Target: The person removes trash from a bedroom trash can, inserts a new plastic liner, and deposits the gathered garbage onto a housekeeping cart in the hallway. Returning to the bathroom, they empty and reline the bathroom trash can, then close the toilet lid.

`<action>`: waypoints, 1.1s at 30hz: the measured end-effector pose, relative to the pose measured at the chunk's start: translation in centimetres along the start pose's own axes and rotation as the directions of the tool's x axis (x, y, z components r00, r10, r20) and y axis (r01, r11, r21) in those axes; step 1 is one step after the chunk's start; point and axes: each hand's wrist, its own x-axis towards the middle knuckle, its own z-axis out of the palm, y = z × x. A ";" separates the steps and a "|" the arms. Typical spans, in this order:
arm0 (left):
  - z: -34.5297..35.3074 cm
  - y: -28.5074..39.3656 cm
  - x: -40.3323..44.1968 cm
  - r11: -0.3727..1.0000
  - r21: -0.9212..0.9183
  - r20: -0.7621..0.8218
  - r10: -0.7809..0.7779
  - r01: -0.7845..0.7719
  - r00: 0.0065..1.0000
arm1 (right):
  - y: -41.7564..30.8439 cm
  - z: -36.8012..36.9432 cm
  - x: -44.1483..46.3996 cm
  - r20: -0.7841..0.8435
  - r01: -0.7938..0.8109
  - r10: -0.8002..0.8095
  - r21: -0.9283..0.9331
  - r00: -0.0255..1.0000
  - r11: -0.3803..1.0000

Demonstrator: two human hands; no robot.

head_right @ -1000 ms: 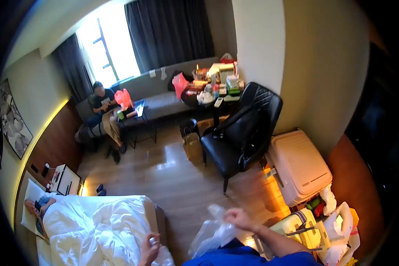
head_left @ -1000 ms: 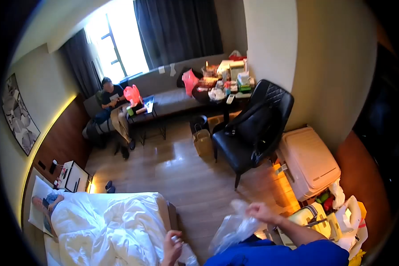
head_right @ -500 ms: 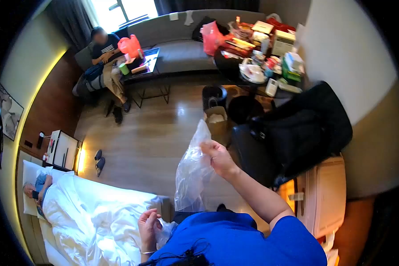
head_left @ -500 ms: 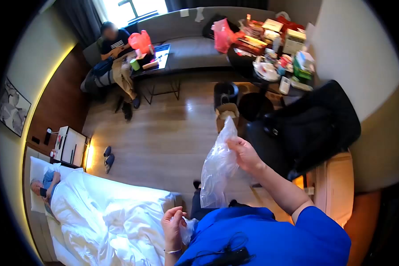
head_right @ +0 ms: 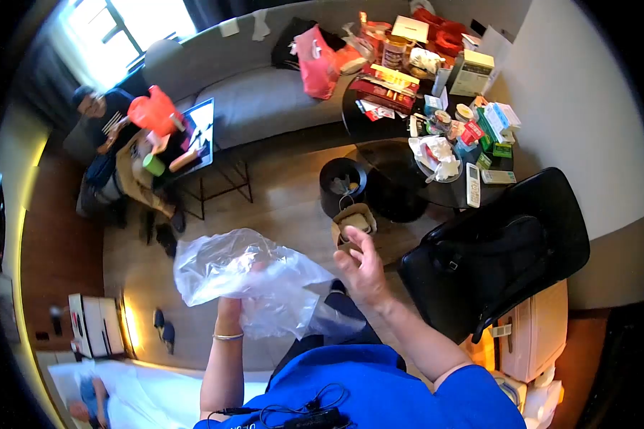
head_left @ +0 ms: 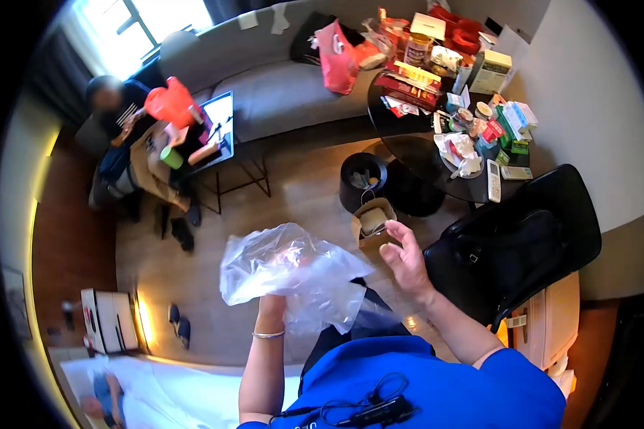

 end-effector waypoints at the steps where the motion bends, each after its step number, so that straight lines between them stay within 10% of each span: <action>1: -0.5 0.3 2.1 1.000 -0.004 0.030 -0.024 0.024 0.999 | 2.6 -0.4 1.5 0.050 -0.221 0.216 0.202 0.975 0.954; 5: -0.8 -0.1 8.3 0.993 0.073 0.128 -0.099 0.090 0.987 | 4.4 3.8 6.5 0.706 -0.787 0.359 0.589 0.611 0.180; 8: -1.1 -0.4 12.5 0.679 0.732 0.164 -0.096 -0.056 0.982 | 3.4 9.0 11.0 0.626 -0.530 0.235 0.337 0.743 0.778; 10: 0.6 2.5 14.3 0.747 0.629 0.085 -0.341 0.215 0.936 | 2.7 9.8 14.1 0.532 -0.556 0.495 -0.053 0.687 0.829; 12: -3.8 1.7 16.5 0.633 0.683 0.040 -0.530 0.363 0.847 | 7.5 9.5 15.1 0.367 -0.511 0.473 0.007 0.801 0.860; 15: -8.7 0.0 19.8 0.747 0.113 0.006 -0.659 0.655 0.752 | 12.1 7.0 16.1 0.113 -0.758 0.750 0.142 0.652 0.637; 18: -7.2 -0.3 23.1 0.770 -0.234 -0.007 -0.612 0.593 0.791 | 13.5 3.9 17.0 -0.313 -0.396 0.283 -0.396 0.907 0.829; 22: -5.7 -2.2 26.1 0.751 -0.300 0.052 -0.603 0.588 0.796 | 6.1 6.4 19.2 0.216 -0.398 0.408 -0.091 0.887 0.913; 31: -4.1 -1.2 27.9 0.535 -0.418 0.130 -0.764 0.734 0.632 | 10.7 11.6 22.6 0.268 -0.507 0.476 0.061 0.838 0.859; 33: -7.9 -0.9 28.6 0.702 0.071 -0.018 -0.709 0.708 0.705 | 11.7 11.7 22.4 0.268 -0.599 0.550 0.160 0.791 0.784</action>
